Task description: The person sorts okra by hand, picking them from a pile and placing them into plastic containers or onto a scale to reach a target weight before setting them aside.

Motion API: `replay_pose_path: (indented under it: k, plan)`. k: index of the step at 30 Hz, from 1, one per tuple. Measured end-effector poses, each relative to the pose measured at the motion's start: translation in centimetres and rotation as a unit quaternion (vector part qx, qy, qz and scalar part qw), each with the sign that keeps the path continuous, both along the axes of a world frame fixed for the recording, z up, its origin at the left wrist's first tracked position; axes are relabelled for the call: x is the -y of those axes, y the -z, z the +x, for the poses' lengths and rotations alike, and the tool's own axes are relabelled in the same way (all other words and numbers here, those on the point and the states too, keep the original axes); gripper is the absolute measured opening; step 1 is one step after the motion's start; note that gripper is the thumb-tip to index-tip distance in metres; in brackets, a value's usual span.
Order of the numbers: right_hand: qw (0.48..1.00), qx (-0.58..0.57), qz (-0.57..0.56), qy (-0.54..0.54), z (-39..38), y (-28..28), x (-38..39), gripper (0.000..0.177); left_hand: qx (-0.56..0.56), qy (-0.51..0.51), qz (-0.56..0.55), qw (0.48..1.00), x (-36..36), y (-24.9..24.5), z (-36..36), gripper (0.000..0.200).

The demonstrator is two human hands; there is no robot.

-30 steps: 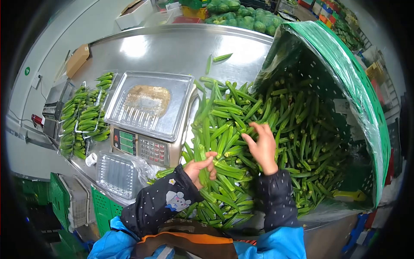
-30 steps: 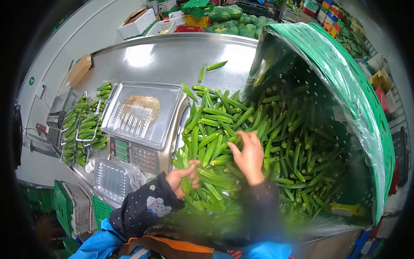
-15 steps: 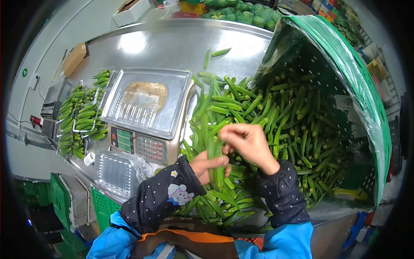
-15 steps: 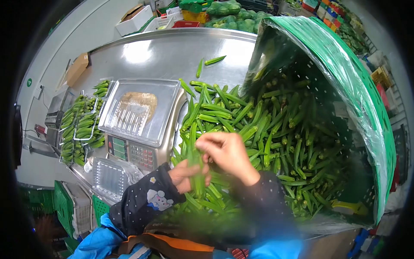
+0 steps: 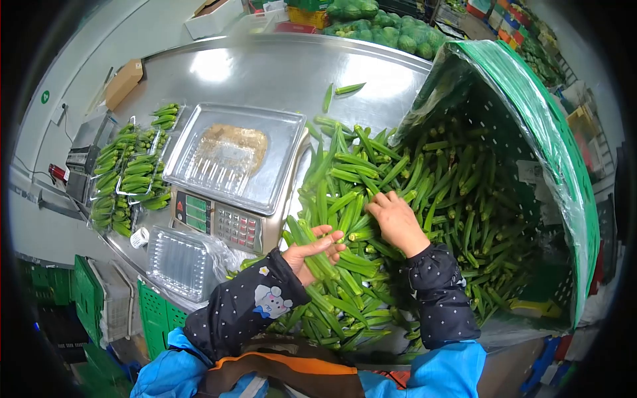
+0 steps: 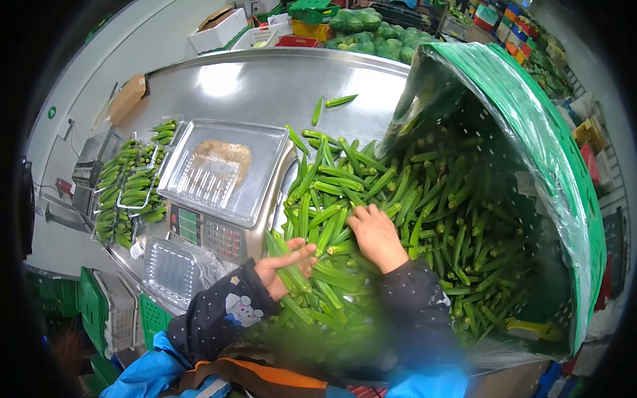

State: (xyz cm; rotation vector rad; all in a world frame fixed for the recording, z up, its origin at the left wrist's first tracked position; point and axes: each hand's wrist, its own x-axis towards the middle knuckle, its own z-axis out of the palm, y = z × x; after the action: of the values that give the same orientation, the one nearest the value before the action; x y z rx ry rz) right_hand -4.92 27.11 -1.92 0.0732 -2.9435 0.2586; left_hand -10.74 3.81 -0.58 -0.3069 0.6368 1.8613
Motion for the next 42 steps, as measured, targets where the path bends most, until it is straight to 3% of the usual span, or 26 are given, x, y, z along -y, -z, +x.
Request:
replay_pose_path:
  k: [2, 5, 8, 10, 12, 13, 14, 15, 17, 20, 22, 23, 28, 31, 32, 33, 34, 35, 36, 38, 39, 40, 42]
  plan:
    - [1.000, 0.011, 0.010, -0.001, -0.2, -0.7, -0.3, 0.021, -0.008, 0.006, -0.029, 1.000, -0.1, -0.3, 0.2, 0.036]
    - [0.990, -0.091, -0.106, 0.022, 0.2, -3.2, 0.2, 0.020, -0.046, -0.007, -0.006, 0.999, 0.3, -0.2, -0.2, 0.047]
    - [0.950, -0.074, -0.291, 0.082, 0.8, -4.6, 2.9, 0.022, -0.047, -0.048, 0.016, 0.998, -0.2, 0.0, -0.3, 0.057]
    - [0.889, -0.060, -0.440, 0.113, 0.9, -5.3, 5.6, 0.023, -0.038, -0.057, 0.029, 0.997, -0.6, 0.6, -0.1, 0.061]
    - [0.909, 0.026, -0.416, 0.004, 0.8, -6.6, 6.8, 0.017, 0.030, -0.032, 0.074, 0.996, -0.5, 0.7, -0.3, 0.058]
    - [0.905, 0.008, -0.425, -0.026, 0.0, -6.1, 6.4, 0.010, 0.045, -0.036, 0.068, 0.996, -0.4, 0.0, -0.4, 0.045]
    - [0.808, 0.050, -0.582, 0.077, -1.1, -7.9, 6.3, 0.009, 0.044, -0.039, 0.069, 0.996, 0.0, 0.4, -0.6, 0.045]
    - [0.856, -0.045, -0.503, 0.110, -3.3, -4.7, 4.0, 0.011, 0.025, -0.035, 0.051, 0.998, 0.5, 1.1, -0.8, 0.042]
    - [0.923, -0.110, -0.337, 0.152, -7.5, -2.7, 0.1, 0.014, 0.004, -0.037, 0.006, 0.999, 0.9, 0.1, -1.1, 0.031]
    - [0.955, -0.052, -0.234, 0.175, -10.8, 0.8, -2.8, 0.023, 0.017, -0.038, 0.021, 0.999, 2.0, -0.7, -1.6, 0.031]
    - [0.968, 0.149, -0.035, 0.199, -11.8, 2.2, -3.0, 0.037, 0.019, -0.050, 0.004, 0.999, 2.7, -0.8, -2.0, 0.032]
    - [0.966, 0.163, -0.020, 0.201, -11.9, 2.7, -2.9, 0.044, 0.009, -0.052, -0.003, 0.999, 3.1, -0.6, -2.2, 0.033]
    - [0.952, 0.228, -0.061, 0.193, -10.9, 0.2, -2.9, 0.040, -0.009, -0.065, -0.035, 0.997, 3.2, -0.6, -2.1, 0.039]
    - [0.956, 0.105, -0.149, 0.228, -8.2, -2.4, -2.3, 0.044, -0.007, -0.071, -0.008, 0.997, 2.9, -1.2, -2.1, 0.044]
    - [0.945, 0.066, -0.244, 0.207, -7.2, -2.7, -2.1, 0.043, -0.008, -0.074, -0.004, 0.997, 2.7, -1.4, -2.2, 0.044]
    - [0.924, 0.027, -0.335, 0.182, -6.1, -3.1, -1.6, 0.041, -0.015, -0.075, 0.012, 0.997, 2.5, -1.5, -2.2, 0.048]
    - [0.858, 0.021, -0.494, 0.137, -4.5, -4.5, 0.4, 0.039, -0.022, -0.077, 0.028, 0.996, 2.4, -1.4, -2.0, 0.051]
    - [0.819, 0.073, -0.554, 0.131, -3.0, -6.4, 2.6, 0.037, -0.027, -0.078, 0.048, 0.995, 2.1, -1.0, -1.8, 0.050]
    - [0.738, 0.092, -0.651, 0.154, -1.6, -8.3, 5.7, 0.039, -0.028, -0.079, 0.051, 0.995, 2.0, -0.7, -1.7, 0.050]
    - [0.890, 0.023, -0.447, 0.084, -0.2, -6.0, 9.4, 0.042, -0.003, -0.013, 0.106, 0.994, 1.8, -0.6, -1.5, 0.046]
    - [0.931, 0.070, -0.348, 0.082, 0.4, -6.8, 10.9, 0.051, -0.037, -0.064, 0.102, 0.992, 1.5, -1.1, -0.9, 0.041]
    - [0.944, 0.081, -0.314, 0.065, 0.9, -7.7, 12.4, 0.068, -0.083, -0.084, 0.084, 0.989, 1.4, -1.3, -0.9, 0.041]
    - [0.946, 0.100, -0.304, 0.048, 0.7, -8.6, 14.1, 0.086, -0.068, -0.085, 0.050, 0.993, 2.3, -2.1, -0.6, 0.042]
